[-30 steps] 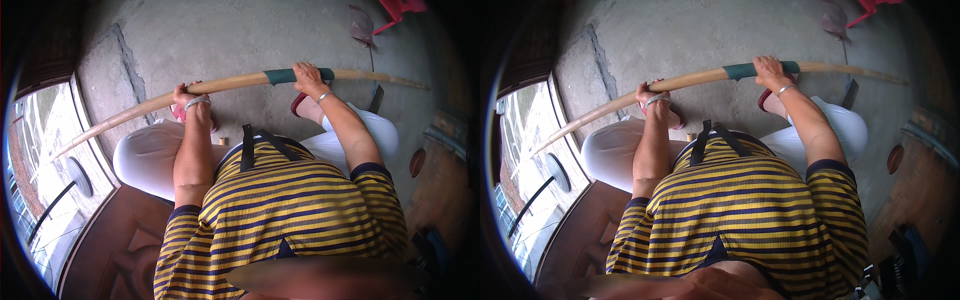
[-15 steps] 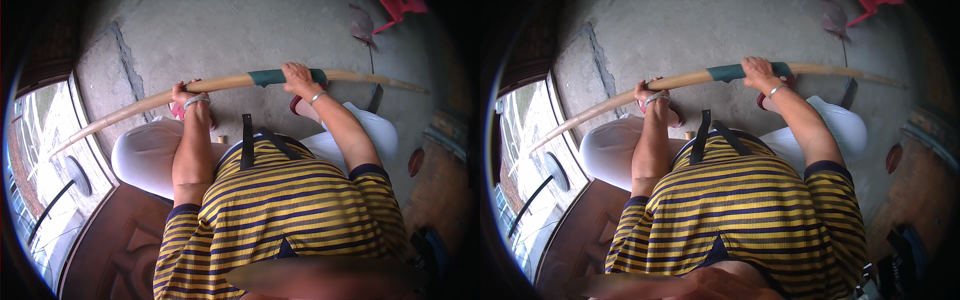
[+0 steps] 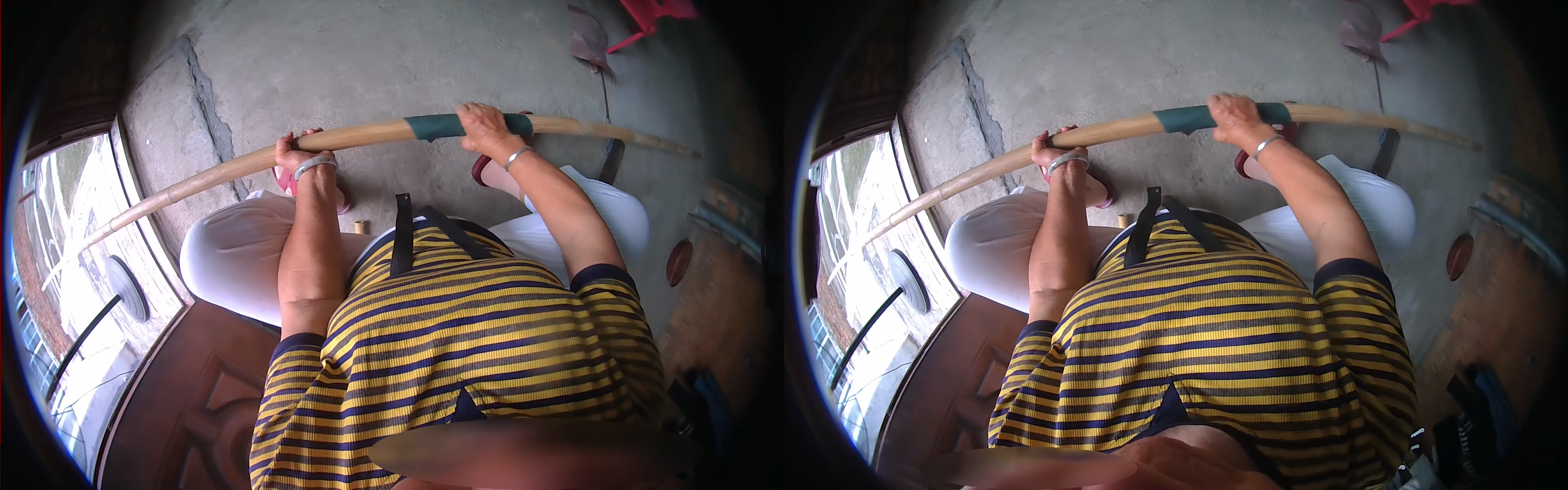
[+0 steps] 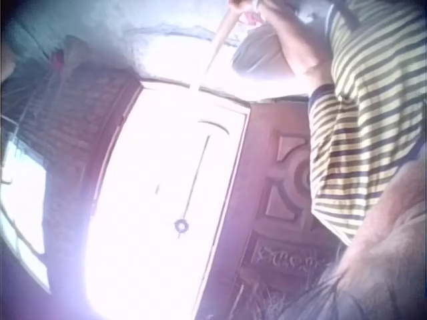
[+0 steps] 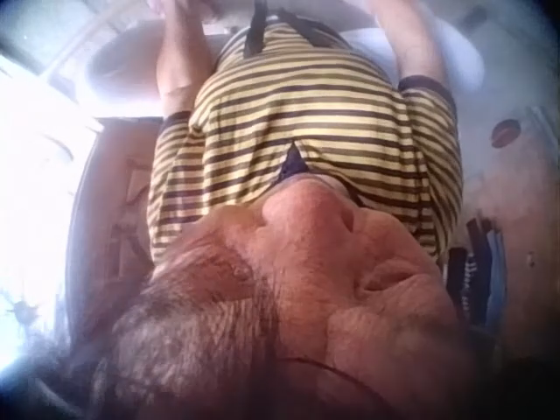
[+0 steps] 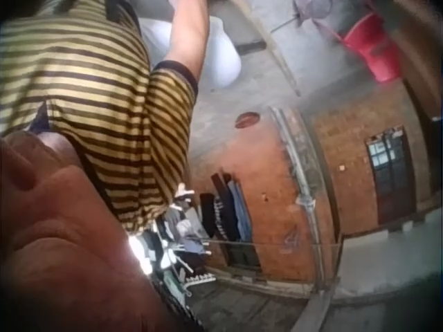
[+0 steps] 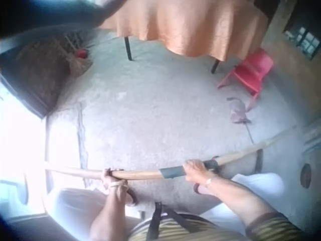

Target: Sand the surface of a long bamboo pole using a piece of sandpaper.

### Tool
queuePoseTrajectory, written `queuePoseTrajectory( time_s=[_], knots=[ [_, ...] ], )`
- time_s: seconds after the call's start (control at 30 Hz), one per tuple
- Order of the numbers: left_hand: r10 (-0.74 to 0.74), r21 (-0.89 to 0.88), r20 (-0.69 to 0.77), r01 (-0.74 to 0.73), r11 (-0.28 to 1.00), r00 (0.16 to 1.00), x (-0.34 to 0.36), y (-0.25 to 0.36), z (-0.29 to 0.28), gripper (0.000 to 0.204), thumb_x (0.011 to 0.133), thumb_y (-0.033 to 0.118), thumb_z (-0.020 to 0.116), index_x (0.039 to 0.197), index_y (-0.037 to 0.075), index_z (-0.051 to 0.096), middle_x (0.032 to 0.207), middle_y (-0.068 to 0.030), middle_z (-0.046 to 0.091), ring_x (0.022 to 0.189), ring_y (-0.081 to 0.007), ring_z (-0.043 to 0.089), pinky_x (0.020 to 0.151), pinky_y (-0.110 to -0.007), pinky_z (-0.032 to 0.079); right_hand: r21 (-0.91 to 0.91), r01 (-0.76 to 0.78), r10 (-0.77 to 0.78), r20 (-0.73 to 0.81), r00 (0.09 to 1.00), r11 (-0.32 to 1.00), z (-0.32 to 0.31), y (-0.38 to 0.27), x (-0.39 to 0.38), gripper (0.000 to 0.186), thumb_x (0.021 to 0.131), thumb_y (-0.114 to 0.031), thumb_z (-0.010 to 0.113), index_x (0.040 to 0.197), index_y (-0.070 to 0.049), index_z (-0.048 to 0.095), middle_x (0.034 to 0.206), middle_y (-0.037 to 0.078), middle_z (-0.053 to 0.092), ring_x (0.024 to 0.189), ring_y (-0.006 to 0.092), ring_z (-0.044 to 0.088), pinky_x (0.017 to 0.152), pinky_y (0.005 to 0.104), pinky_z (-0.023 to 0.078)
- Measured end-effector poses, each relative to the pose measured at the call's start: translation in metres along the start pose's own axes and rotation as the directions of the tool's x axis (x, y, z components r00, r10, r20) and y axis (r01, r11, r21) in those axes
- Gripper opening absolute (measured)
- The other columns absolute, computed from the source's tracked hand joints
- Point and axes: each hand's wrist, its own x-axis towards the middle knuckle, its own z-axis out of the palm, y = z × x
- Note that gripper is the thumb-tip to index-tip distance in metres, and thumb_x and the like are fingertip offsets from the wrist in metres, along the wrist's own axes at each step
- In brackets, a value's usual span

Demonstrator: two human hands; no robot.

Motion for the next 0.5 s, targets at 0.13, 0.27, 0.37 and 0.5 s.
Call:
queuePoseTrajectory(
  time_s=[0.13, 0.27, 0.37, 0.5],
  knots=[
    [0.008, 0.002, -0.031, -0.008, 1.0, 0.999, -0.003, -0.002, 0.01, 0.016, 0.065, 0.016, 0.054, 0.074, 0.01, 0.043, 0.06, -0.0063, 0.044, 0.051, -0.0254, 0.049, 0.058, -0.041, 0.049, 0.069, 0.174, -0.168, -0.089, 0.982, 0.982, 0.002, -0.071, 0.041, 0.031, 0.061, -0.012, 0.07, 0.083, -0.004, 0.05, 0.08, 0.014, 0.06, 0.079, 0.0326, 0.062, 0.069, 0.0402, 0.051],
    [-0.054, -0.016, -0.06, 0.053, 0.998, 0.997, -0.004, 0.006, 0.006, 0.018, 0.064, 0.016, 0.056, 0.076, 0.011, 0.043, 0.064, -0.0071, 0.044, 0.053, -0.0257, 0.049, 0.059, -0.041, 0.049, 0.03, 0.099, -0.099, -0.014, 0.995, 0.995, -0.005, 0.004, 0.004, 0.031, 0.065, -0.014, 0.072, 0.086, -0.005, 0.052, 0.086, 0.015, 0.062, 0.08, 0.0318, 0.064, 0.069, 0.0414, 0.052],
    [-0.04, 0.042, -0.078, 0.044, 0.998, 0.996, -0.013, -0.001, 0.012, 0.02, 0.064, 0.016, 0.057, 0.078, 0.011, 0.044, 0.066, -0.0075, 0.045, 0.057, -0.0255, 0.05, 0.059, -0.041, 0.049, 0.009, -0.119, 0.119, 0.052, 0.992, 0.993, -0.01, 0.039, -0.014, 0.028, 0.064, -0.009, 0.068, 0.089, -0.005, 0.054, 0.092, 0.015, 0.061, 0.089, 0.0319, 0.062, 0.078, 0.0424, 0.049],
    [0.008, 0.046, -0.117, -0.003, 0.999, 0.993, -0.001, 0.001, 0.005, 0.022, 0.065, 0.018, 0.058, 0.08, 0.012, 0.044, 0.071, -0.0072, 0.047, 0.06, -0.0253, 0.051, 0.061, -0.04, 0.047, -0.01, -0.056, 0.056, 0.03, 0.998, 0.998, -0.01, -0.015, 0.006, 0.032, 0.06, -0.009, 0.07, 0.088, -0.002, 0.057, 0.09, 0.016, 0.061, 0.09, 0.0316, 0.06, 0.08, 0.0396, 0.048]
  ],
)
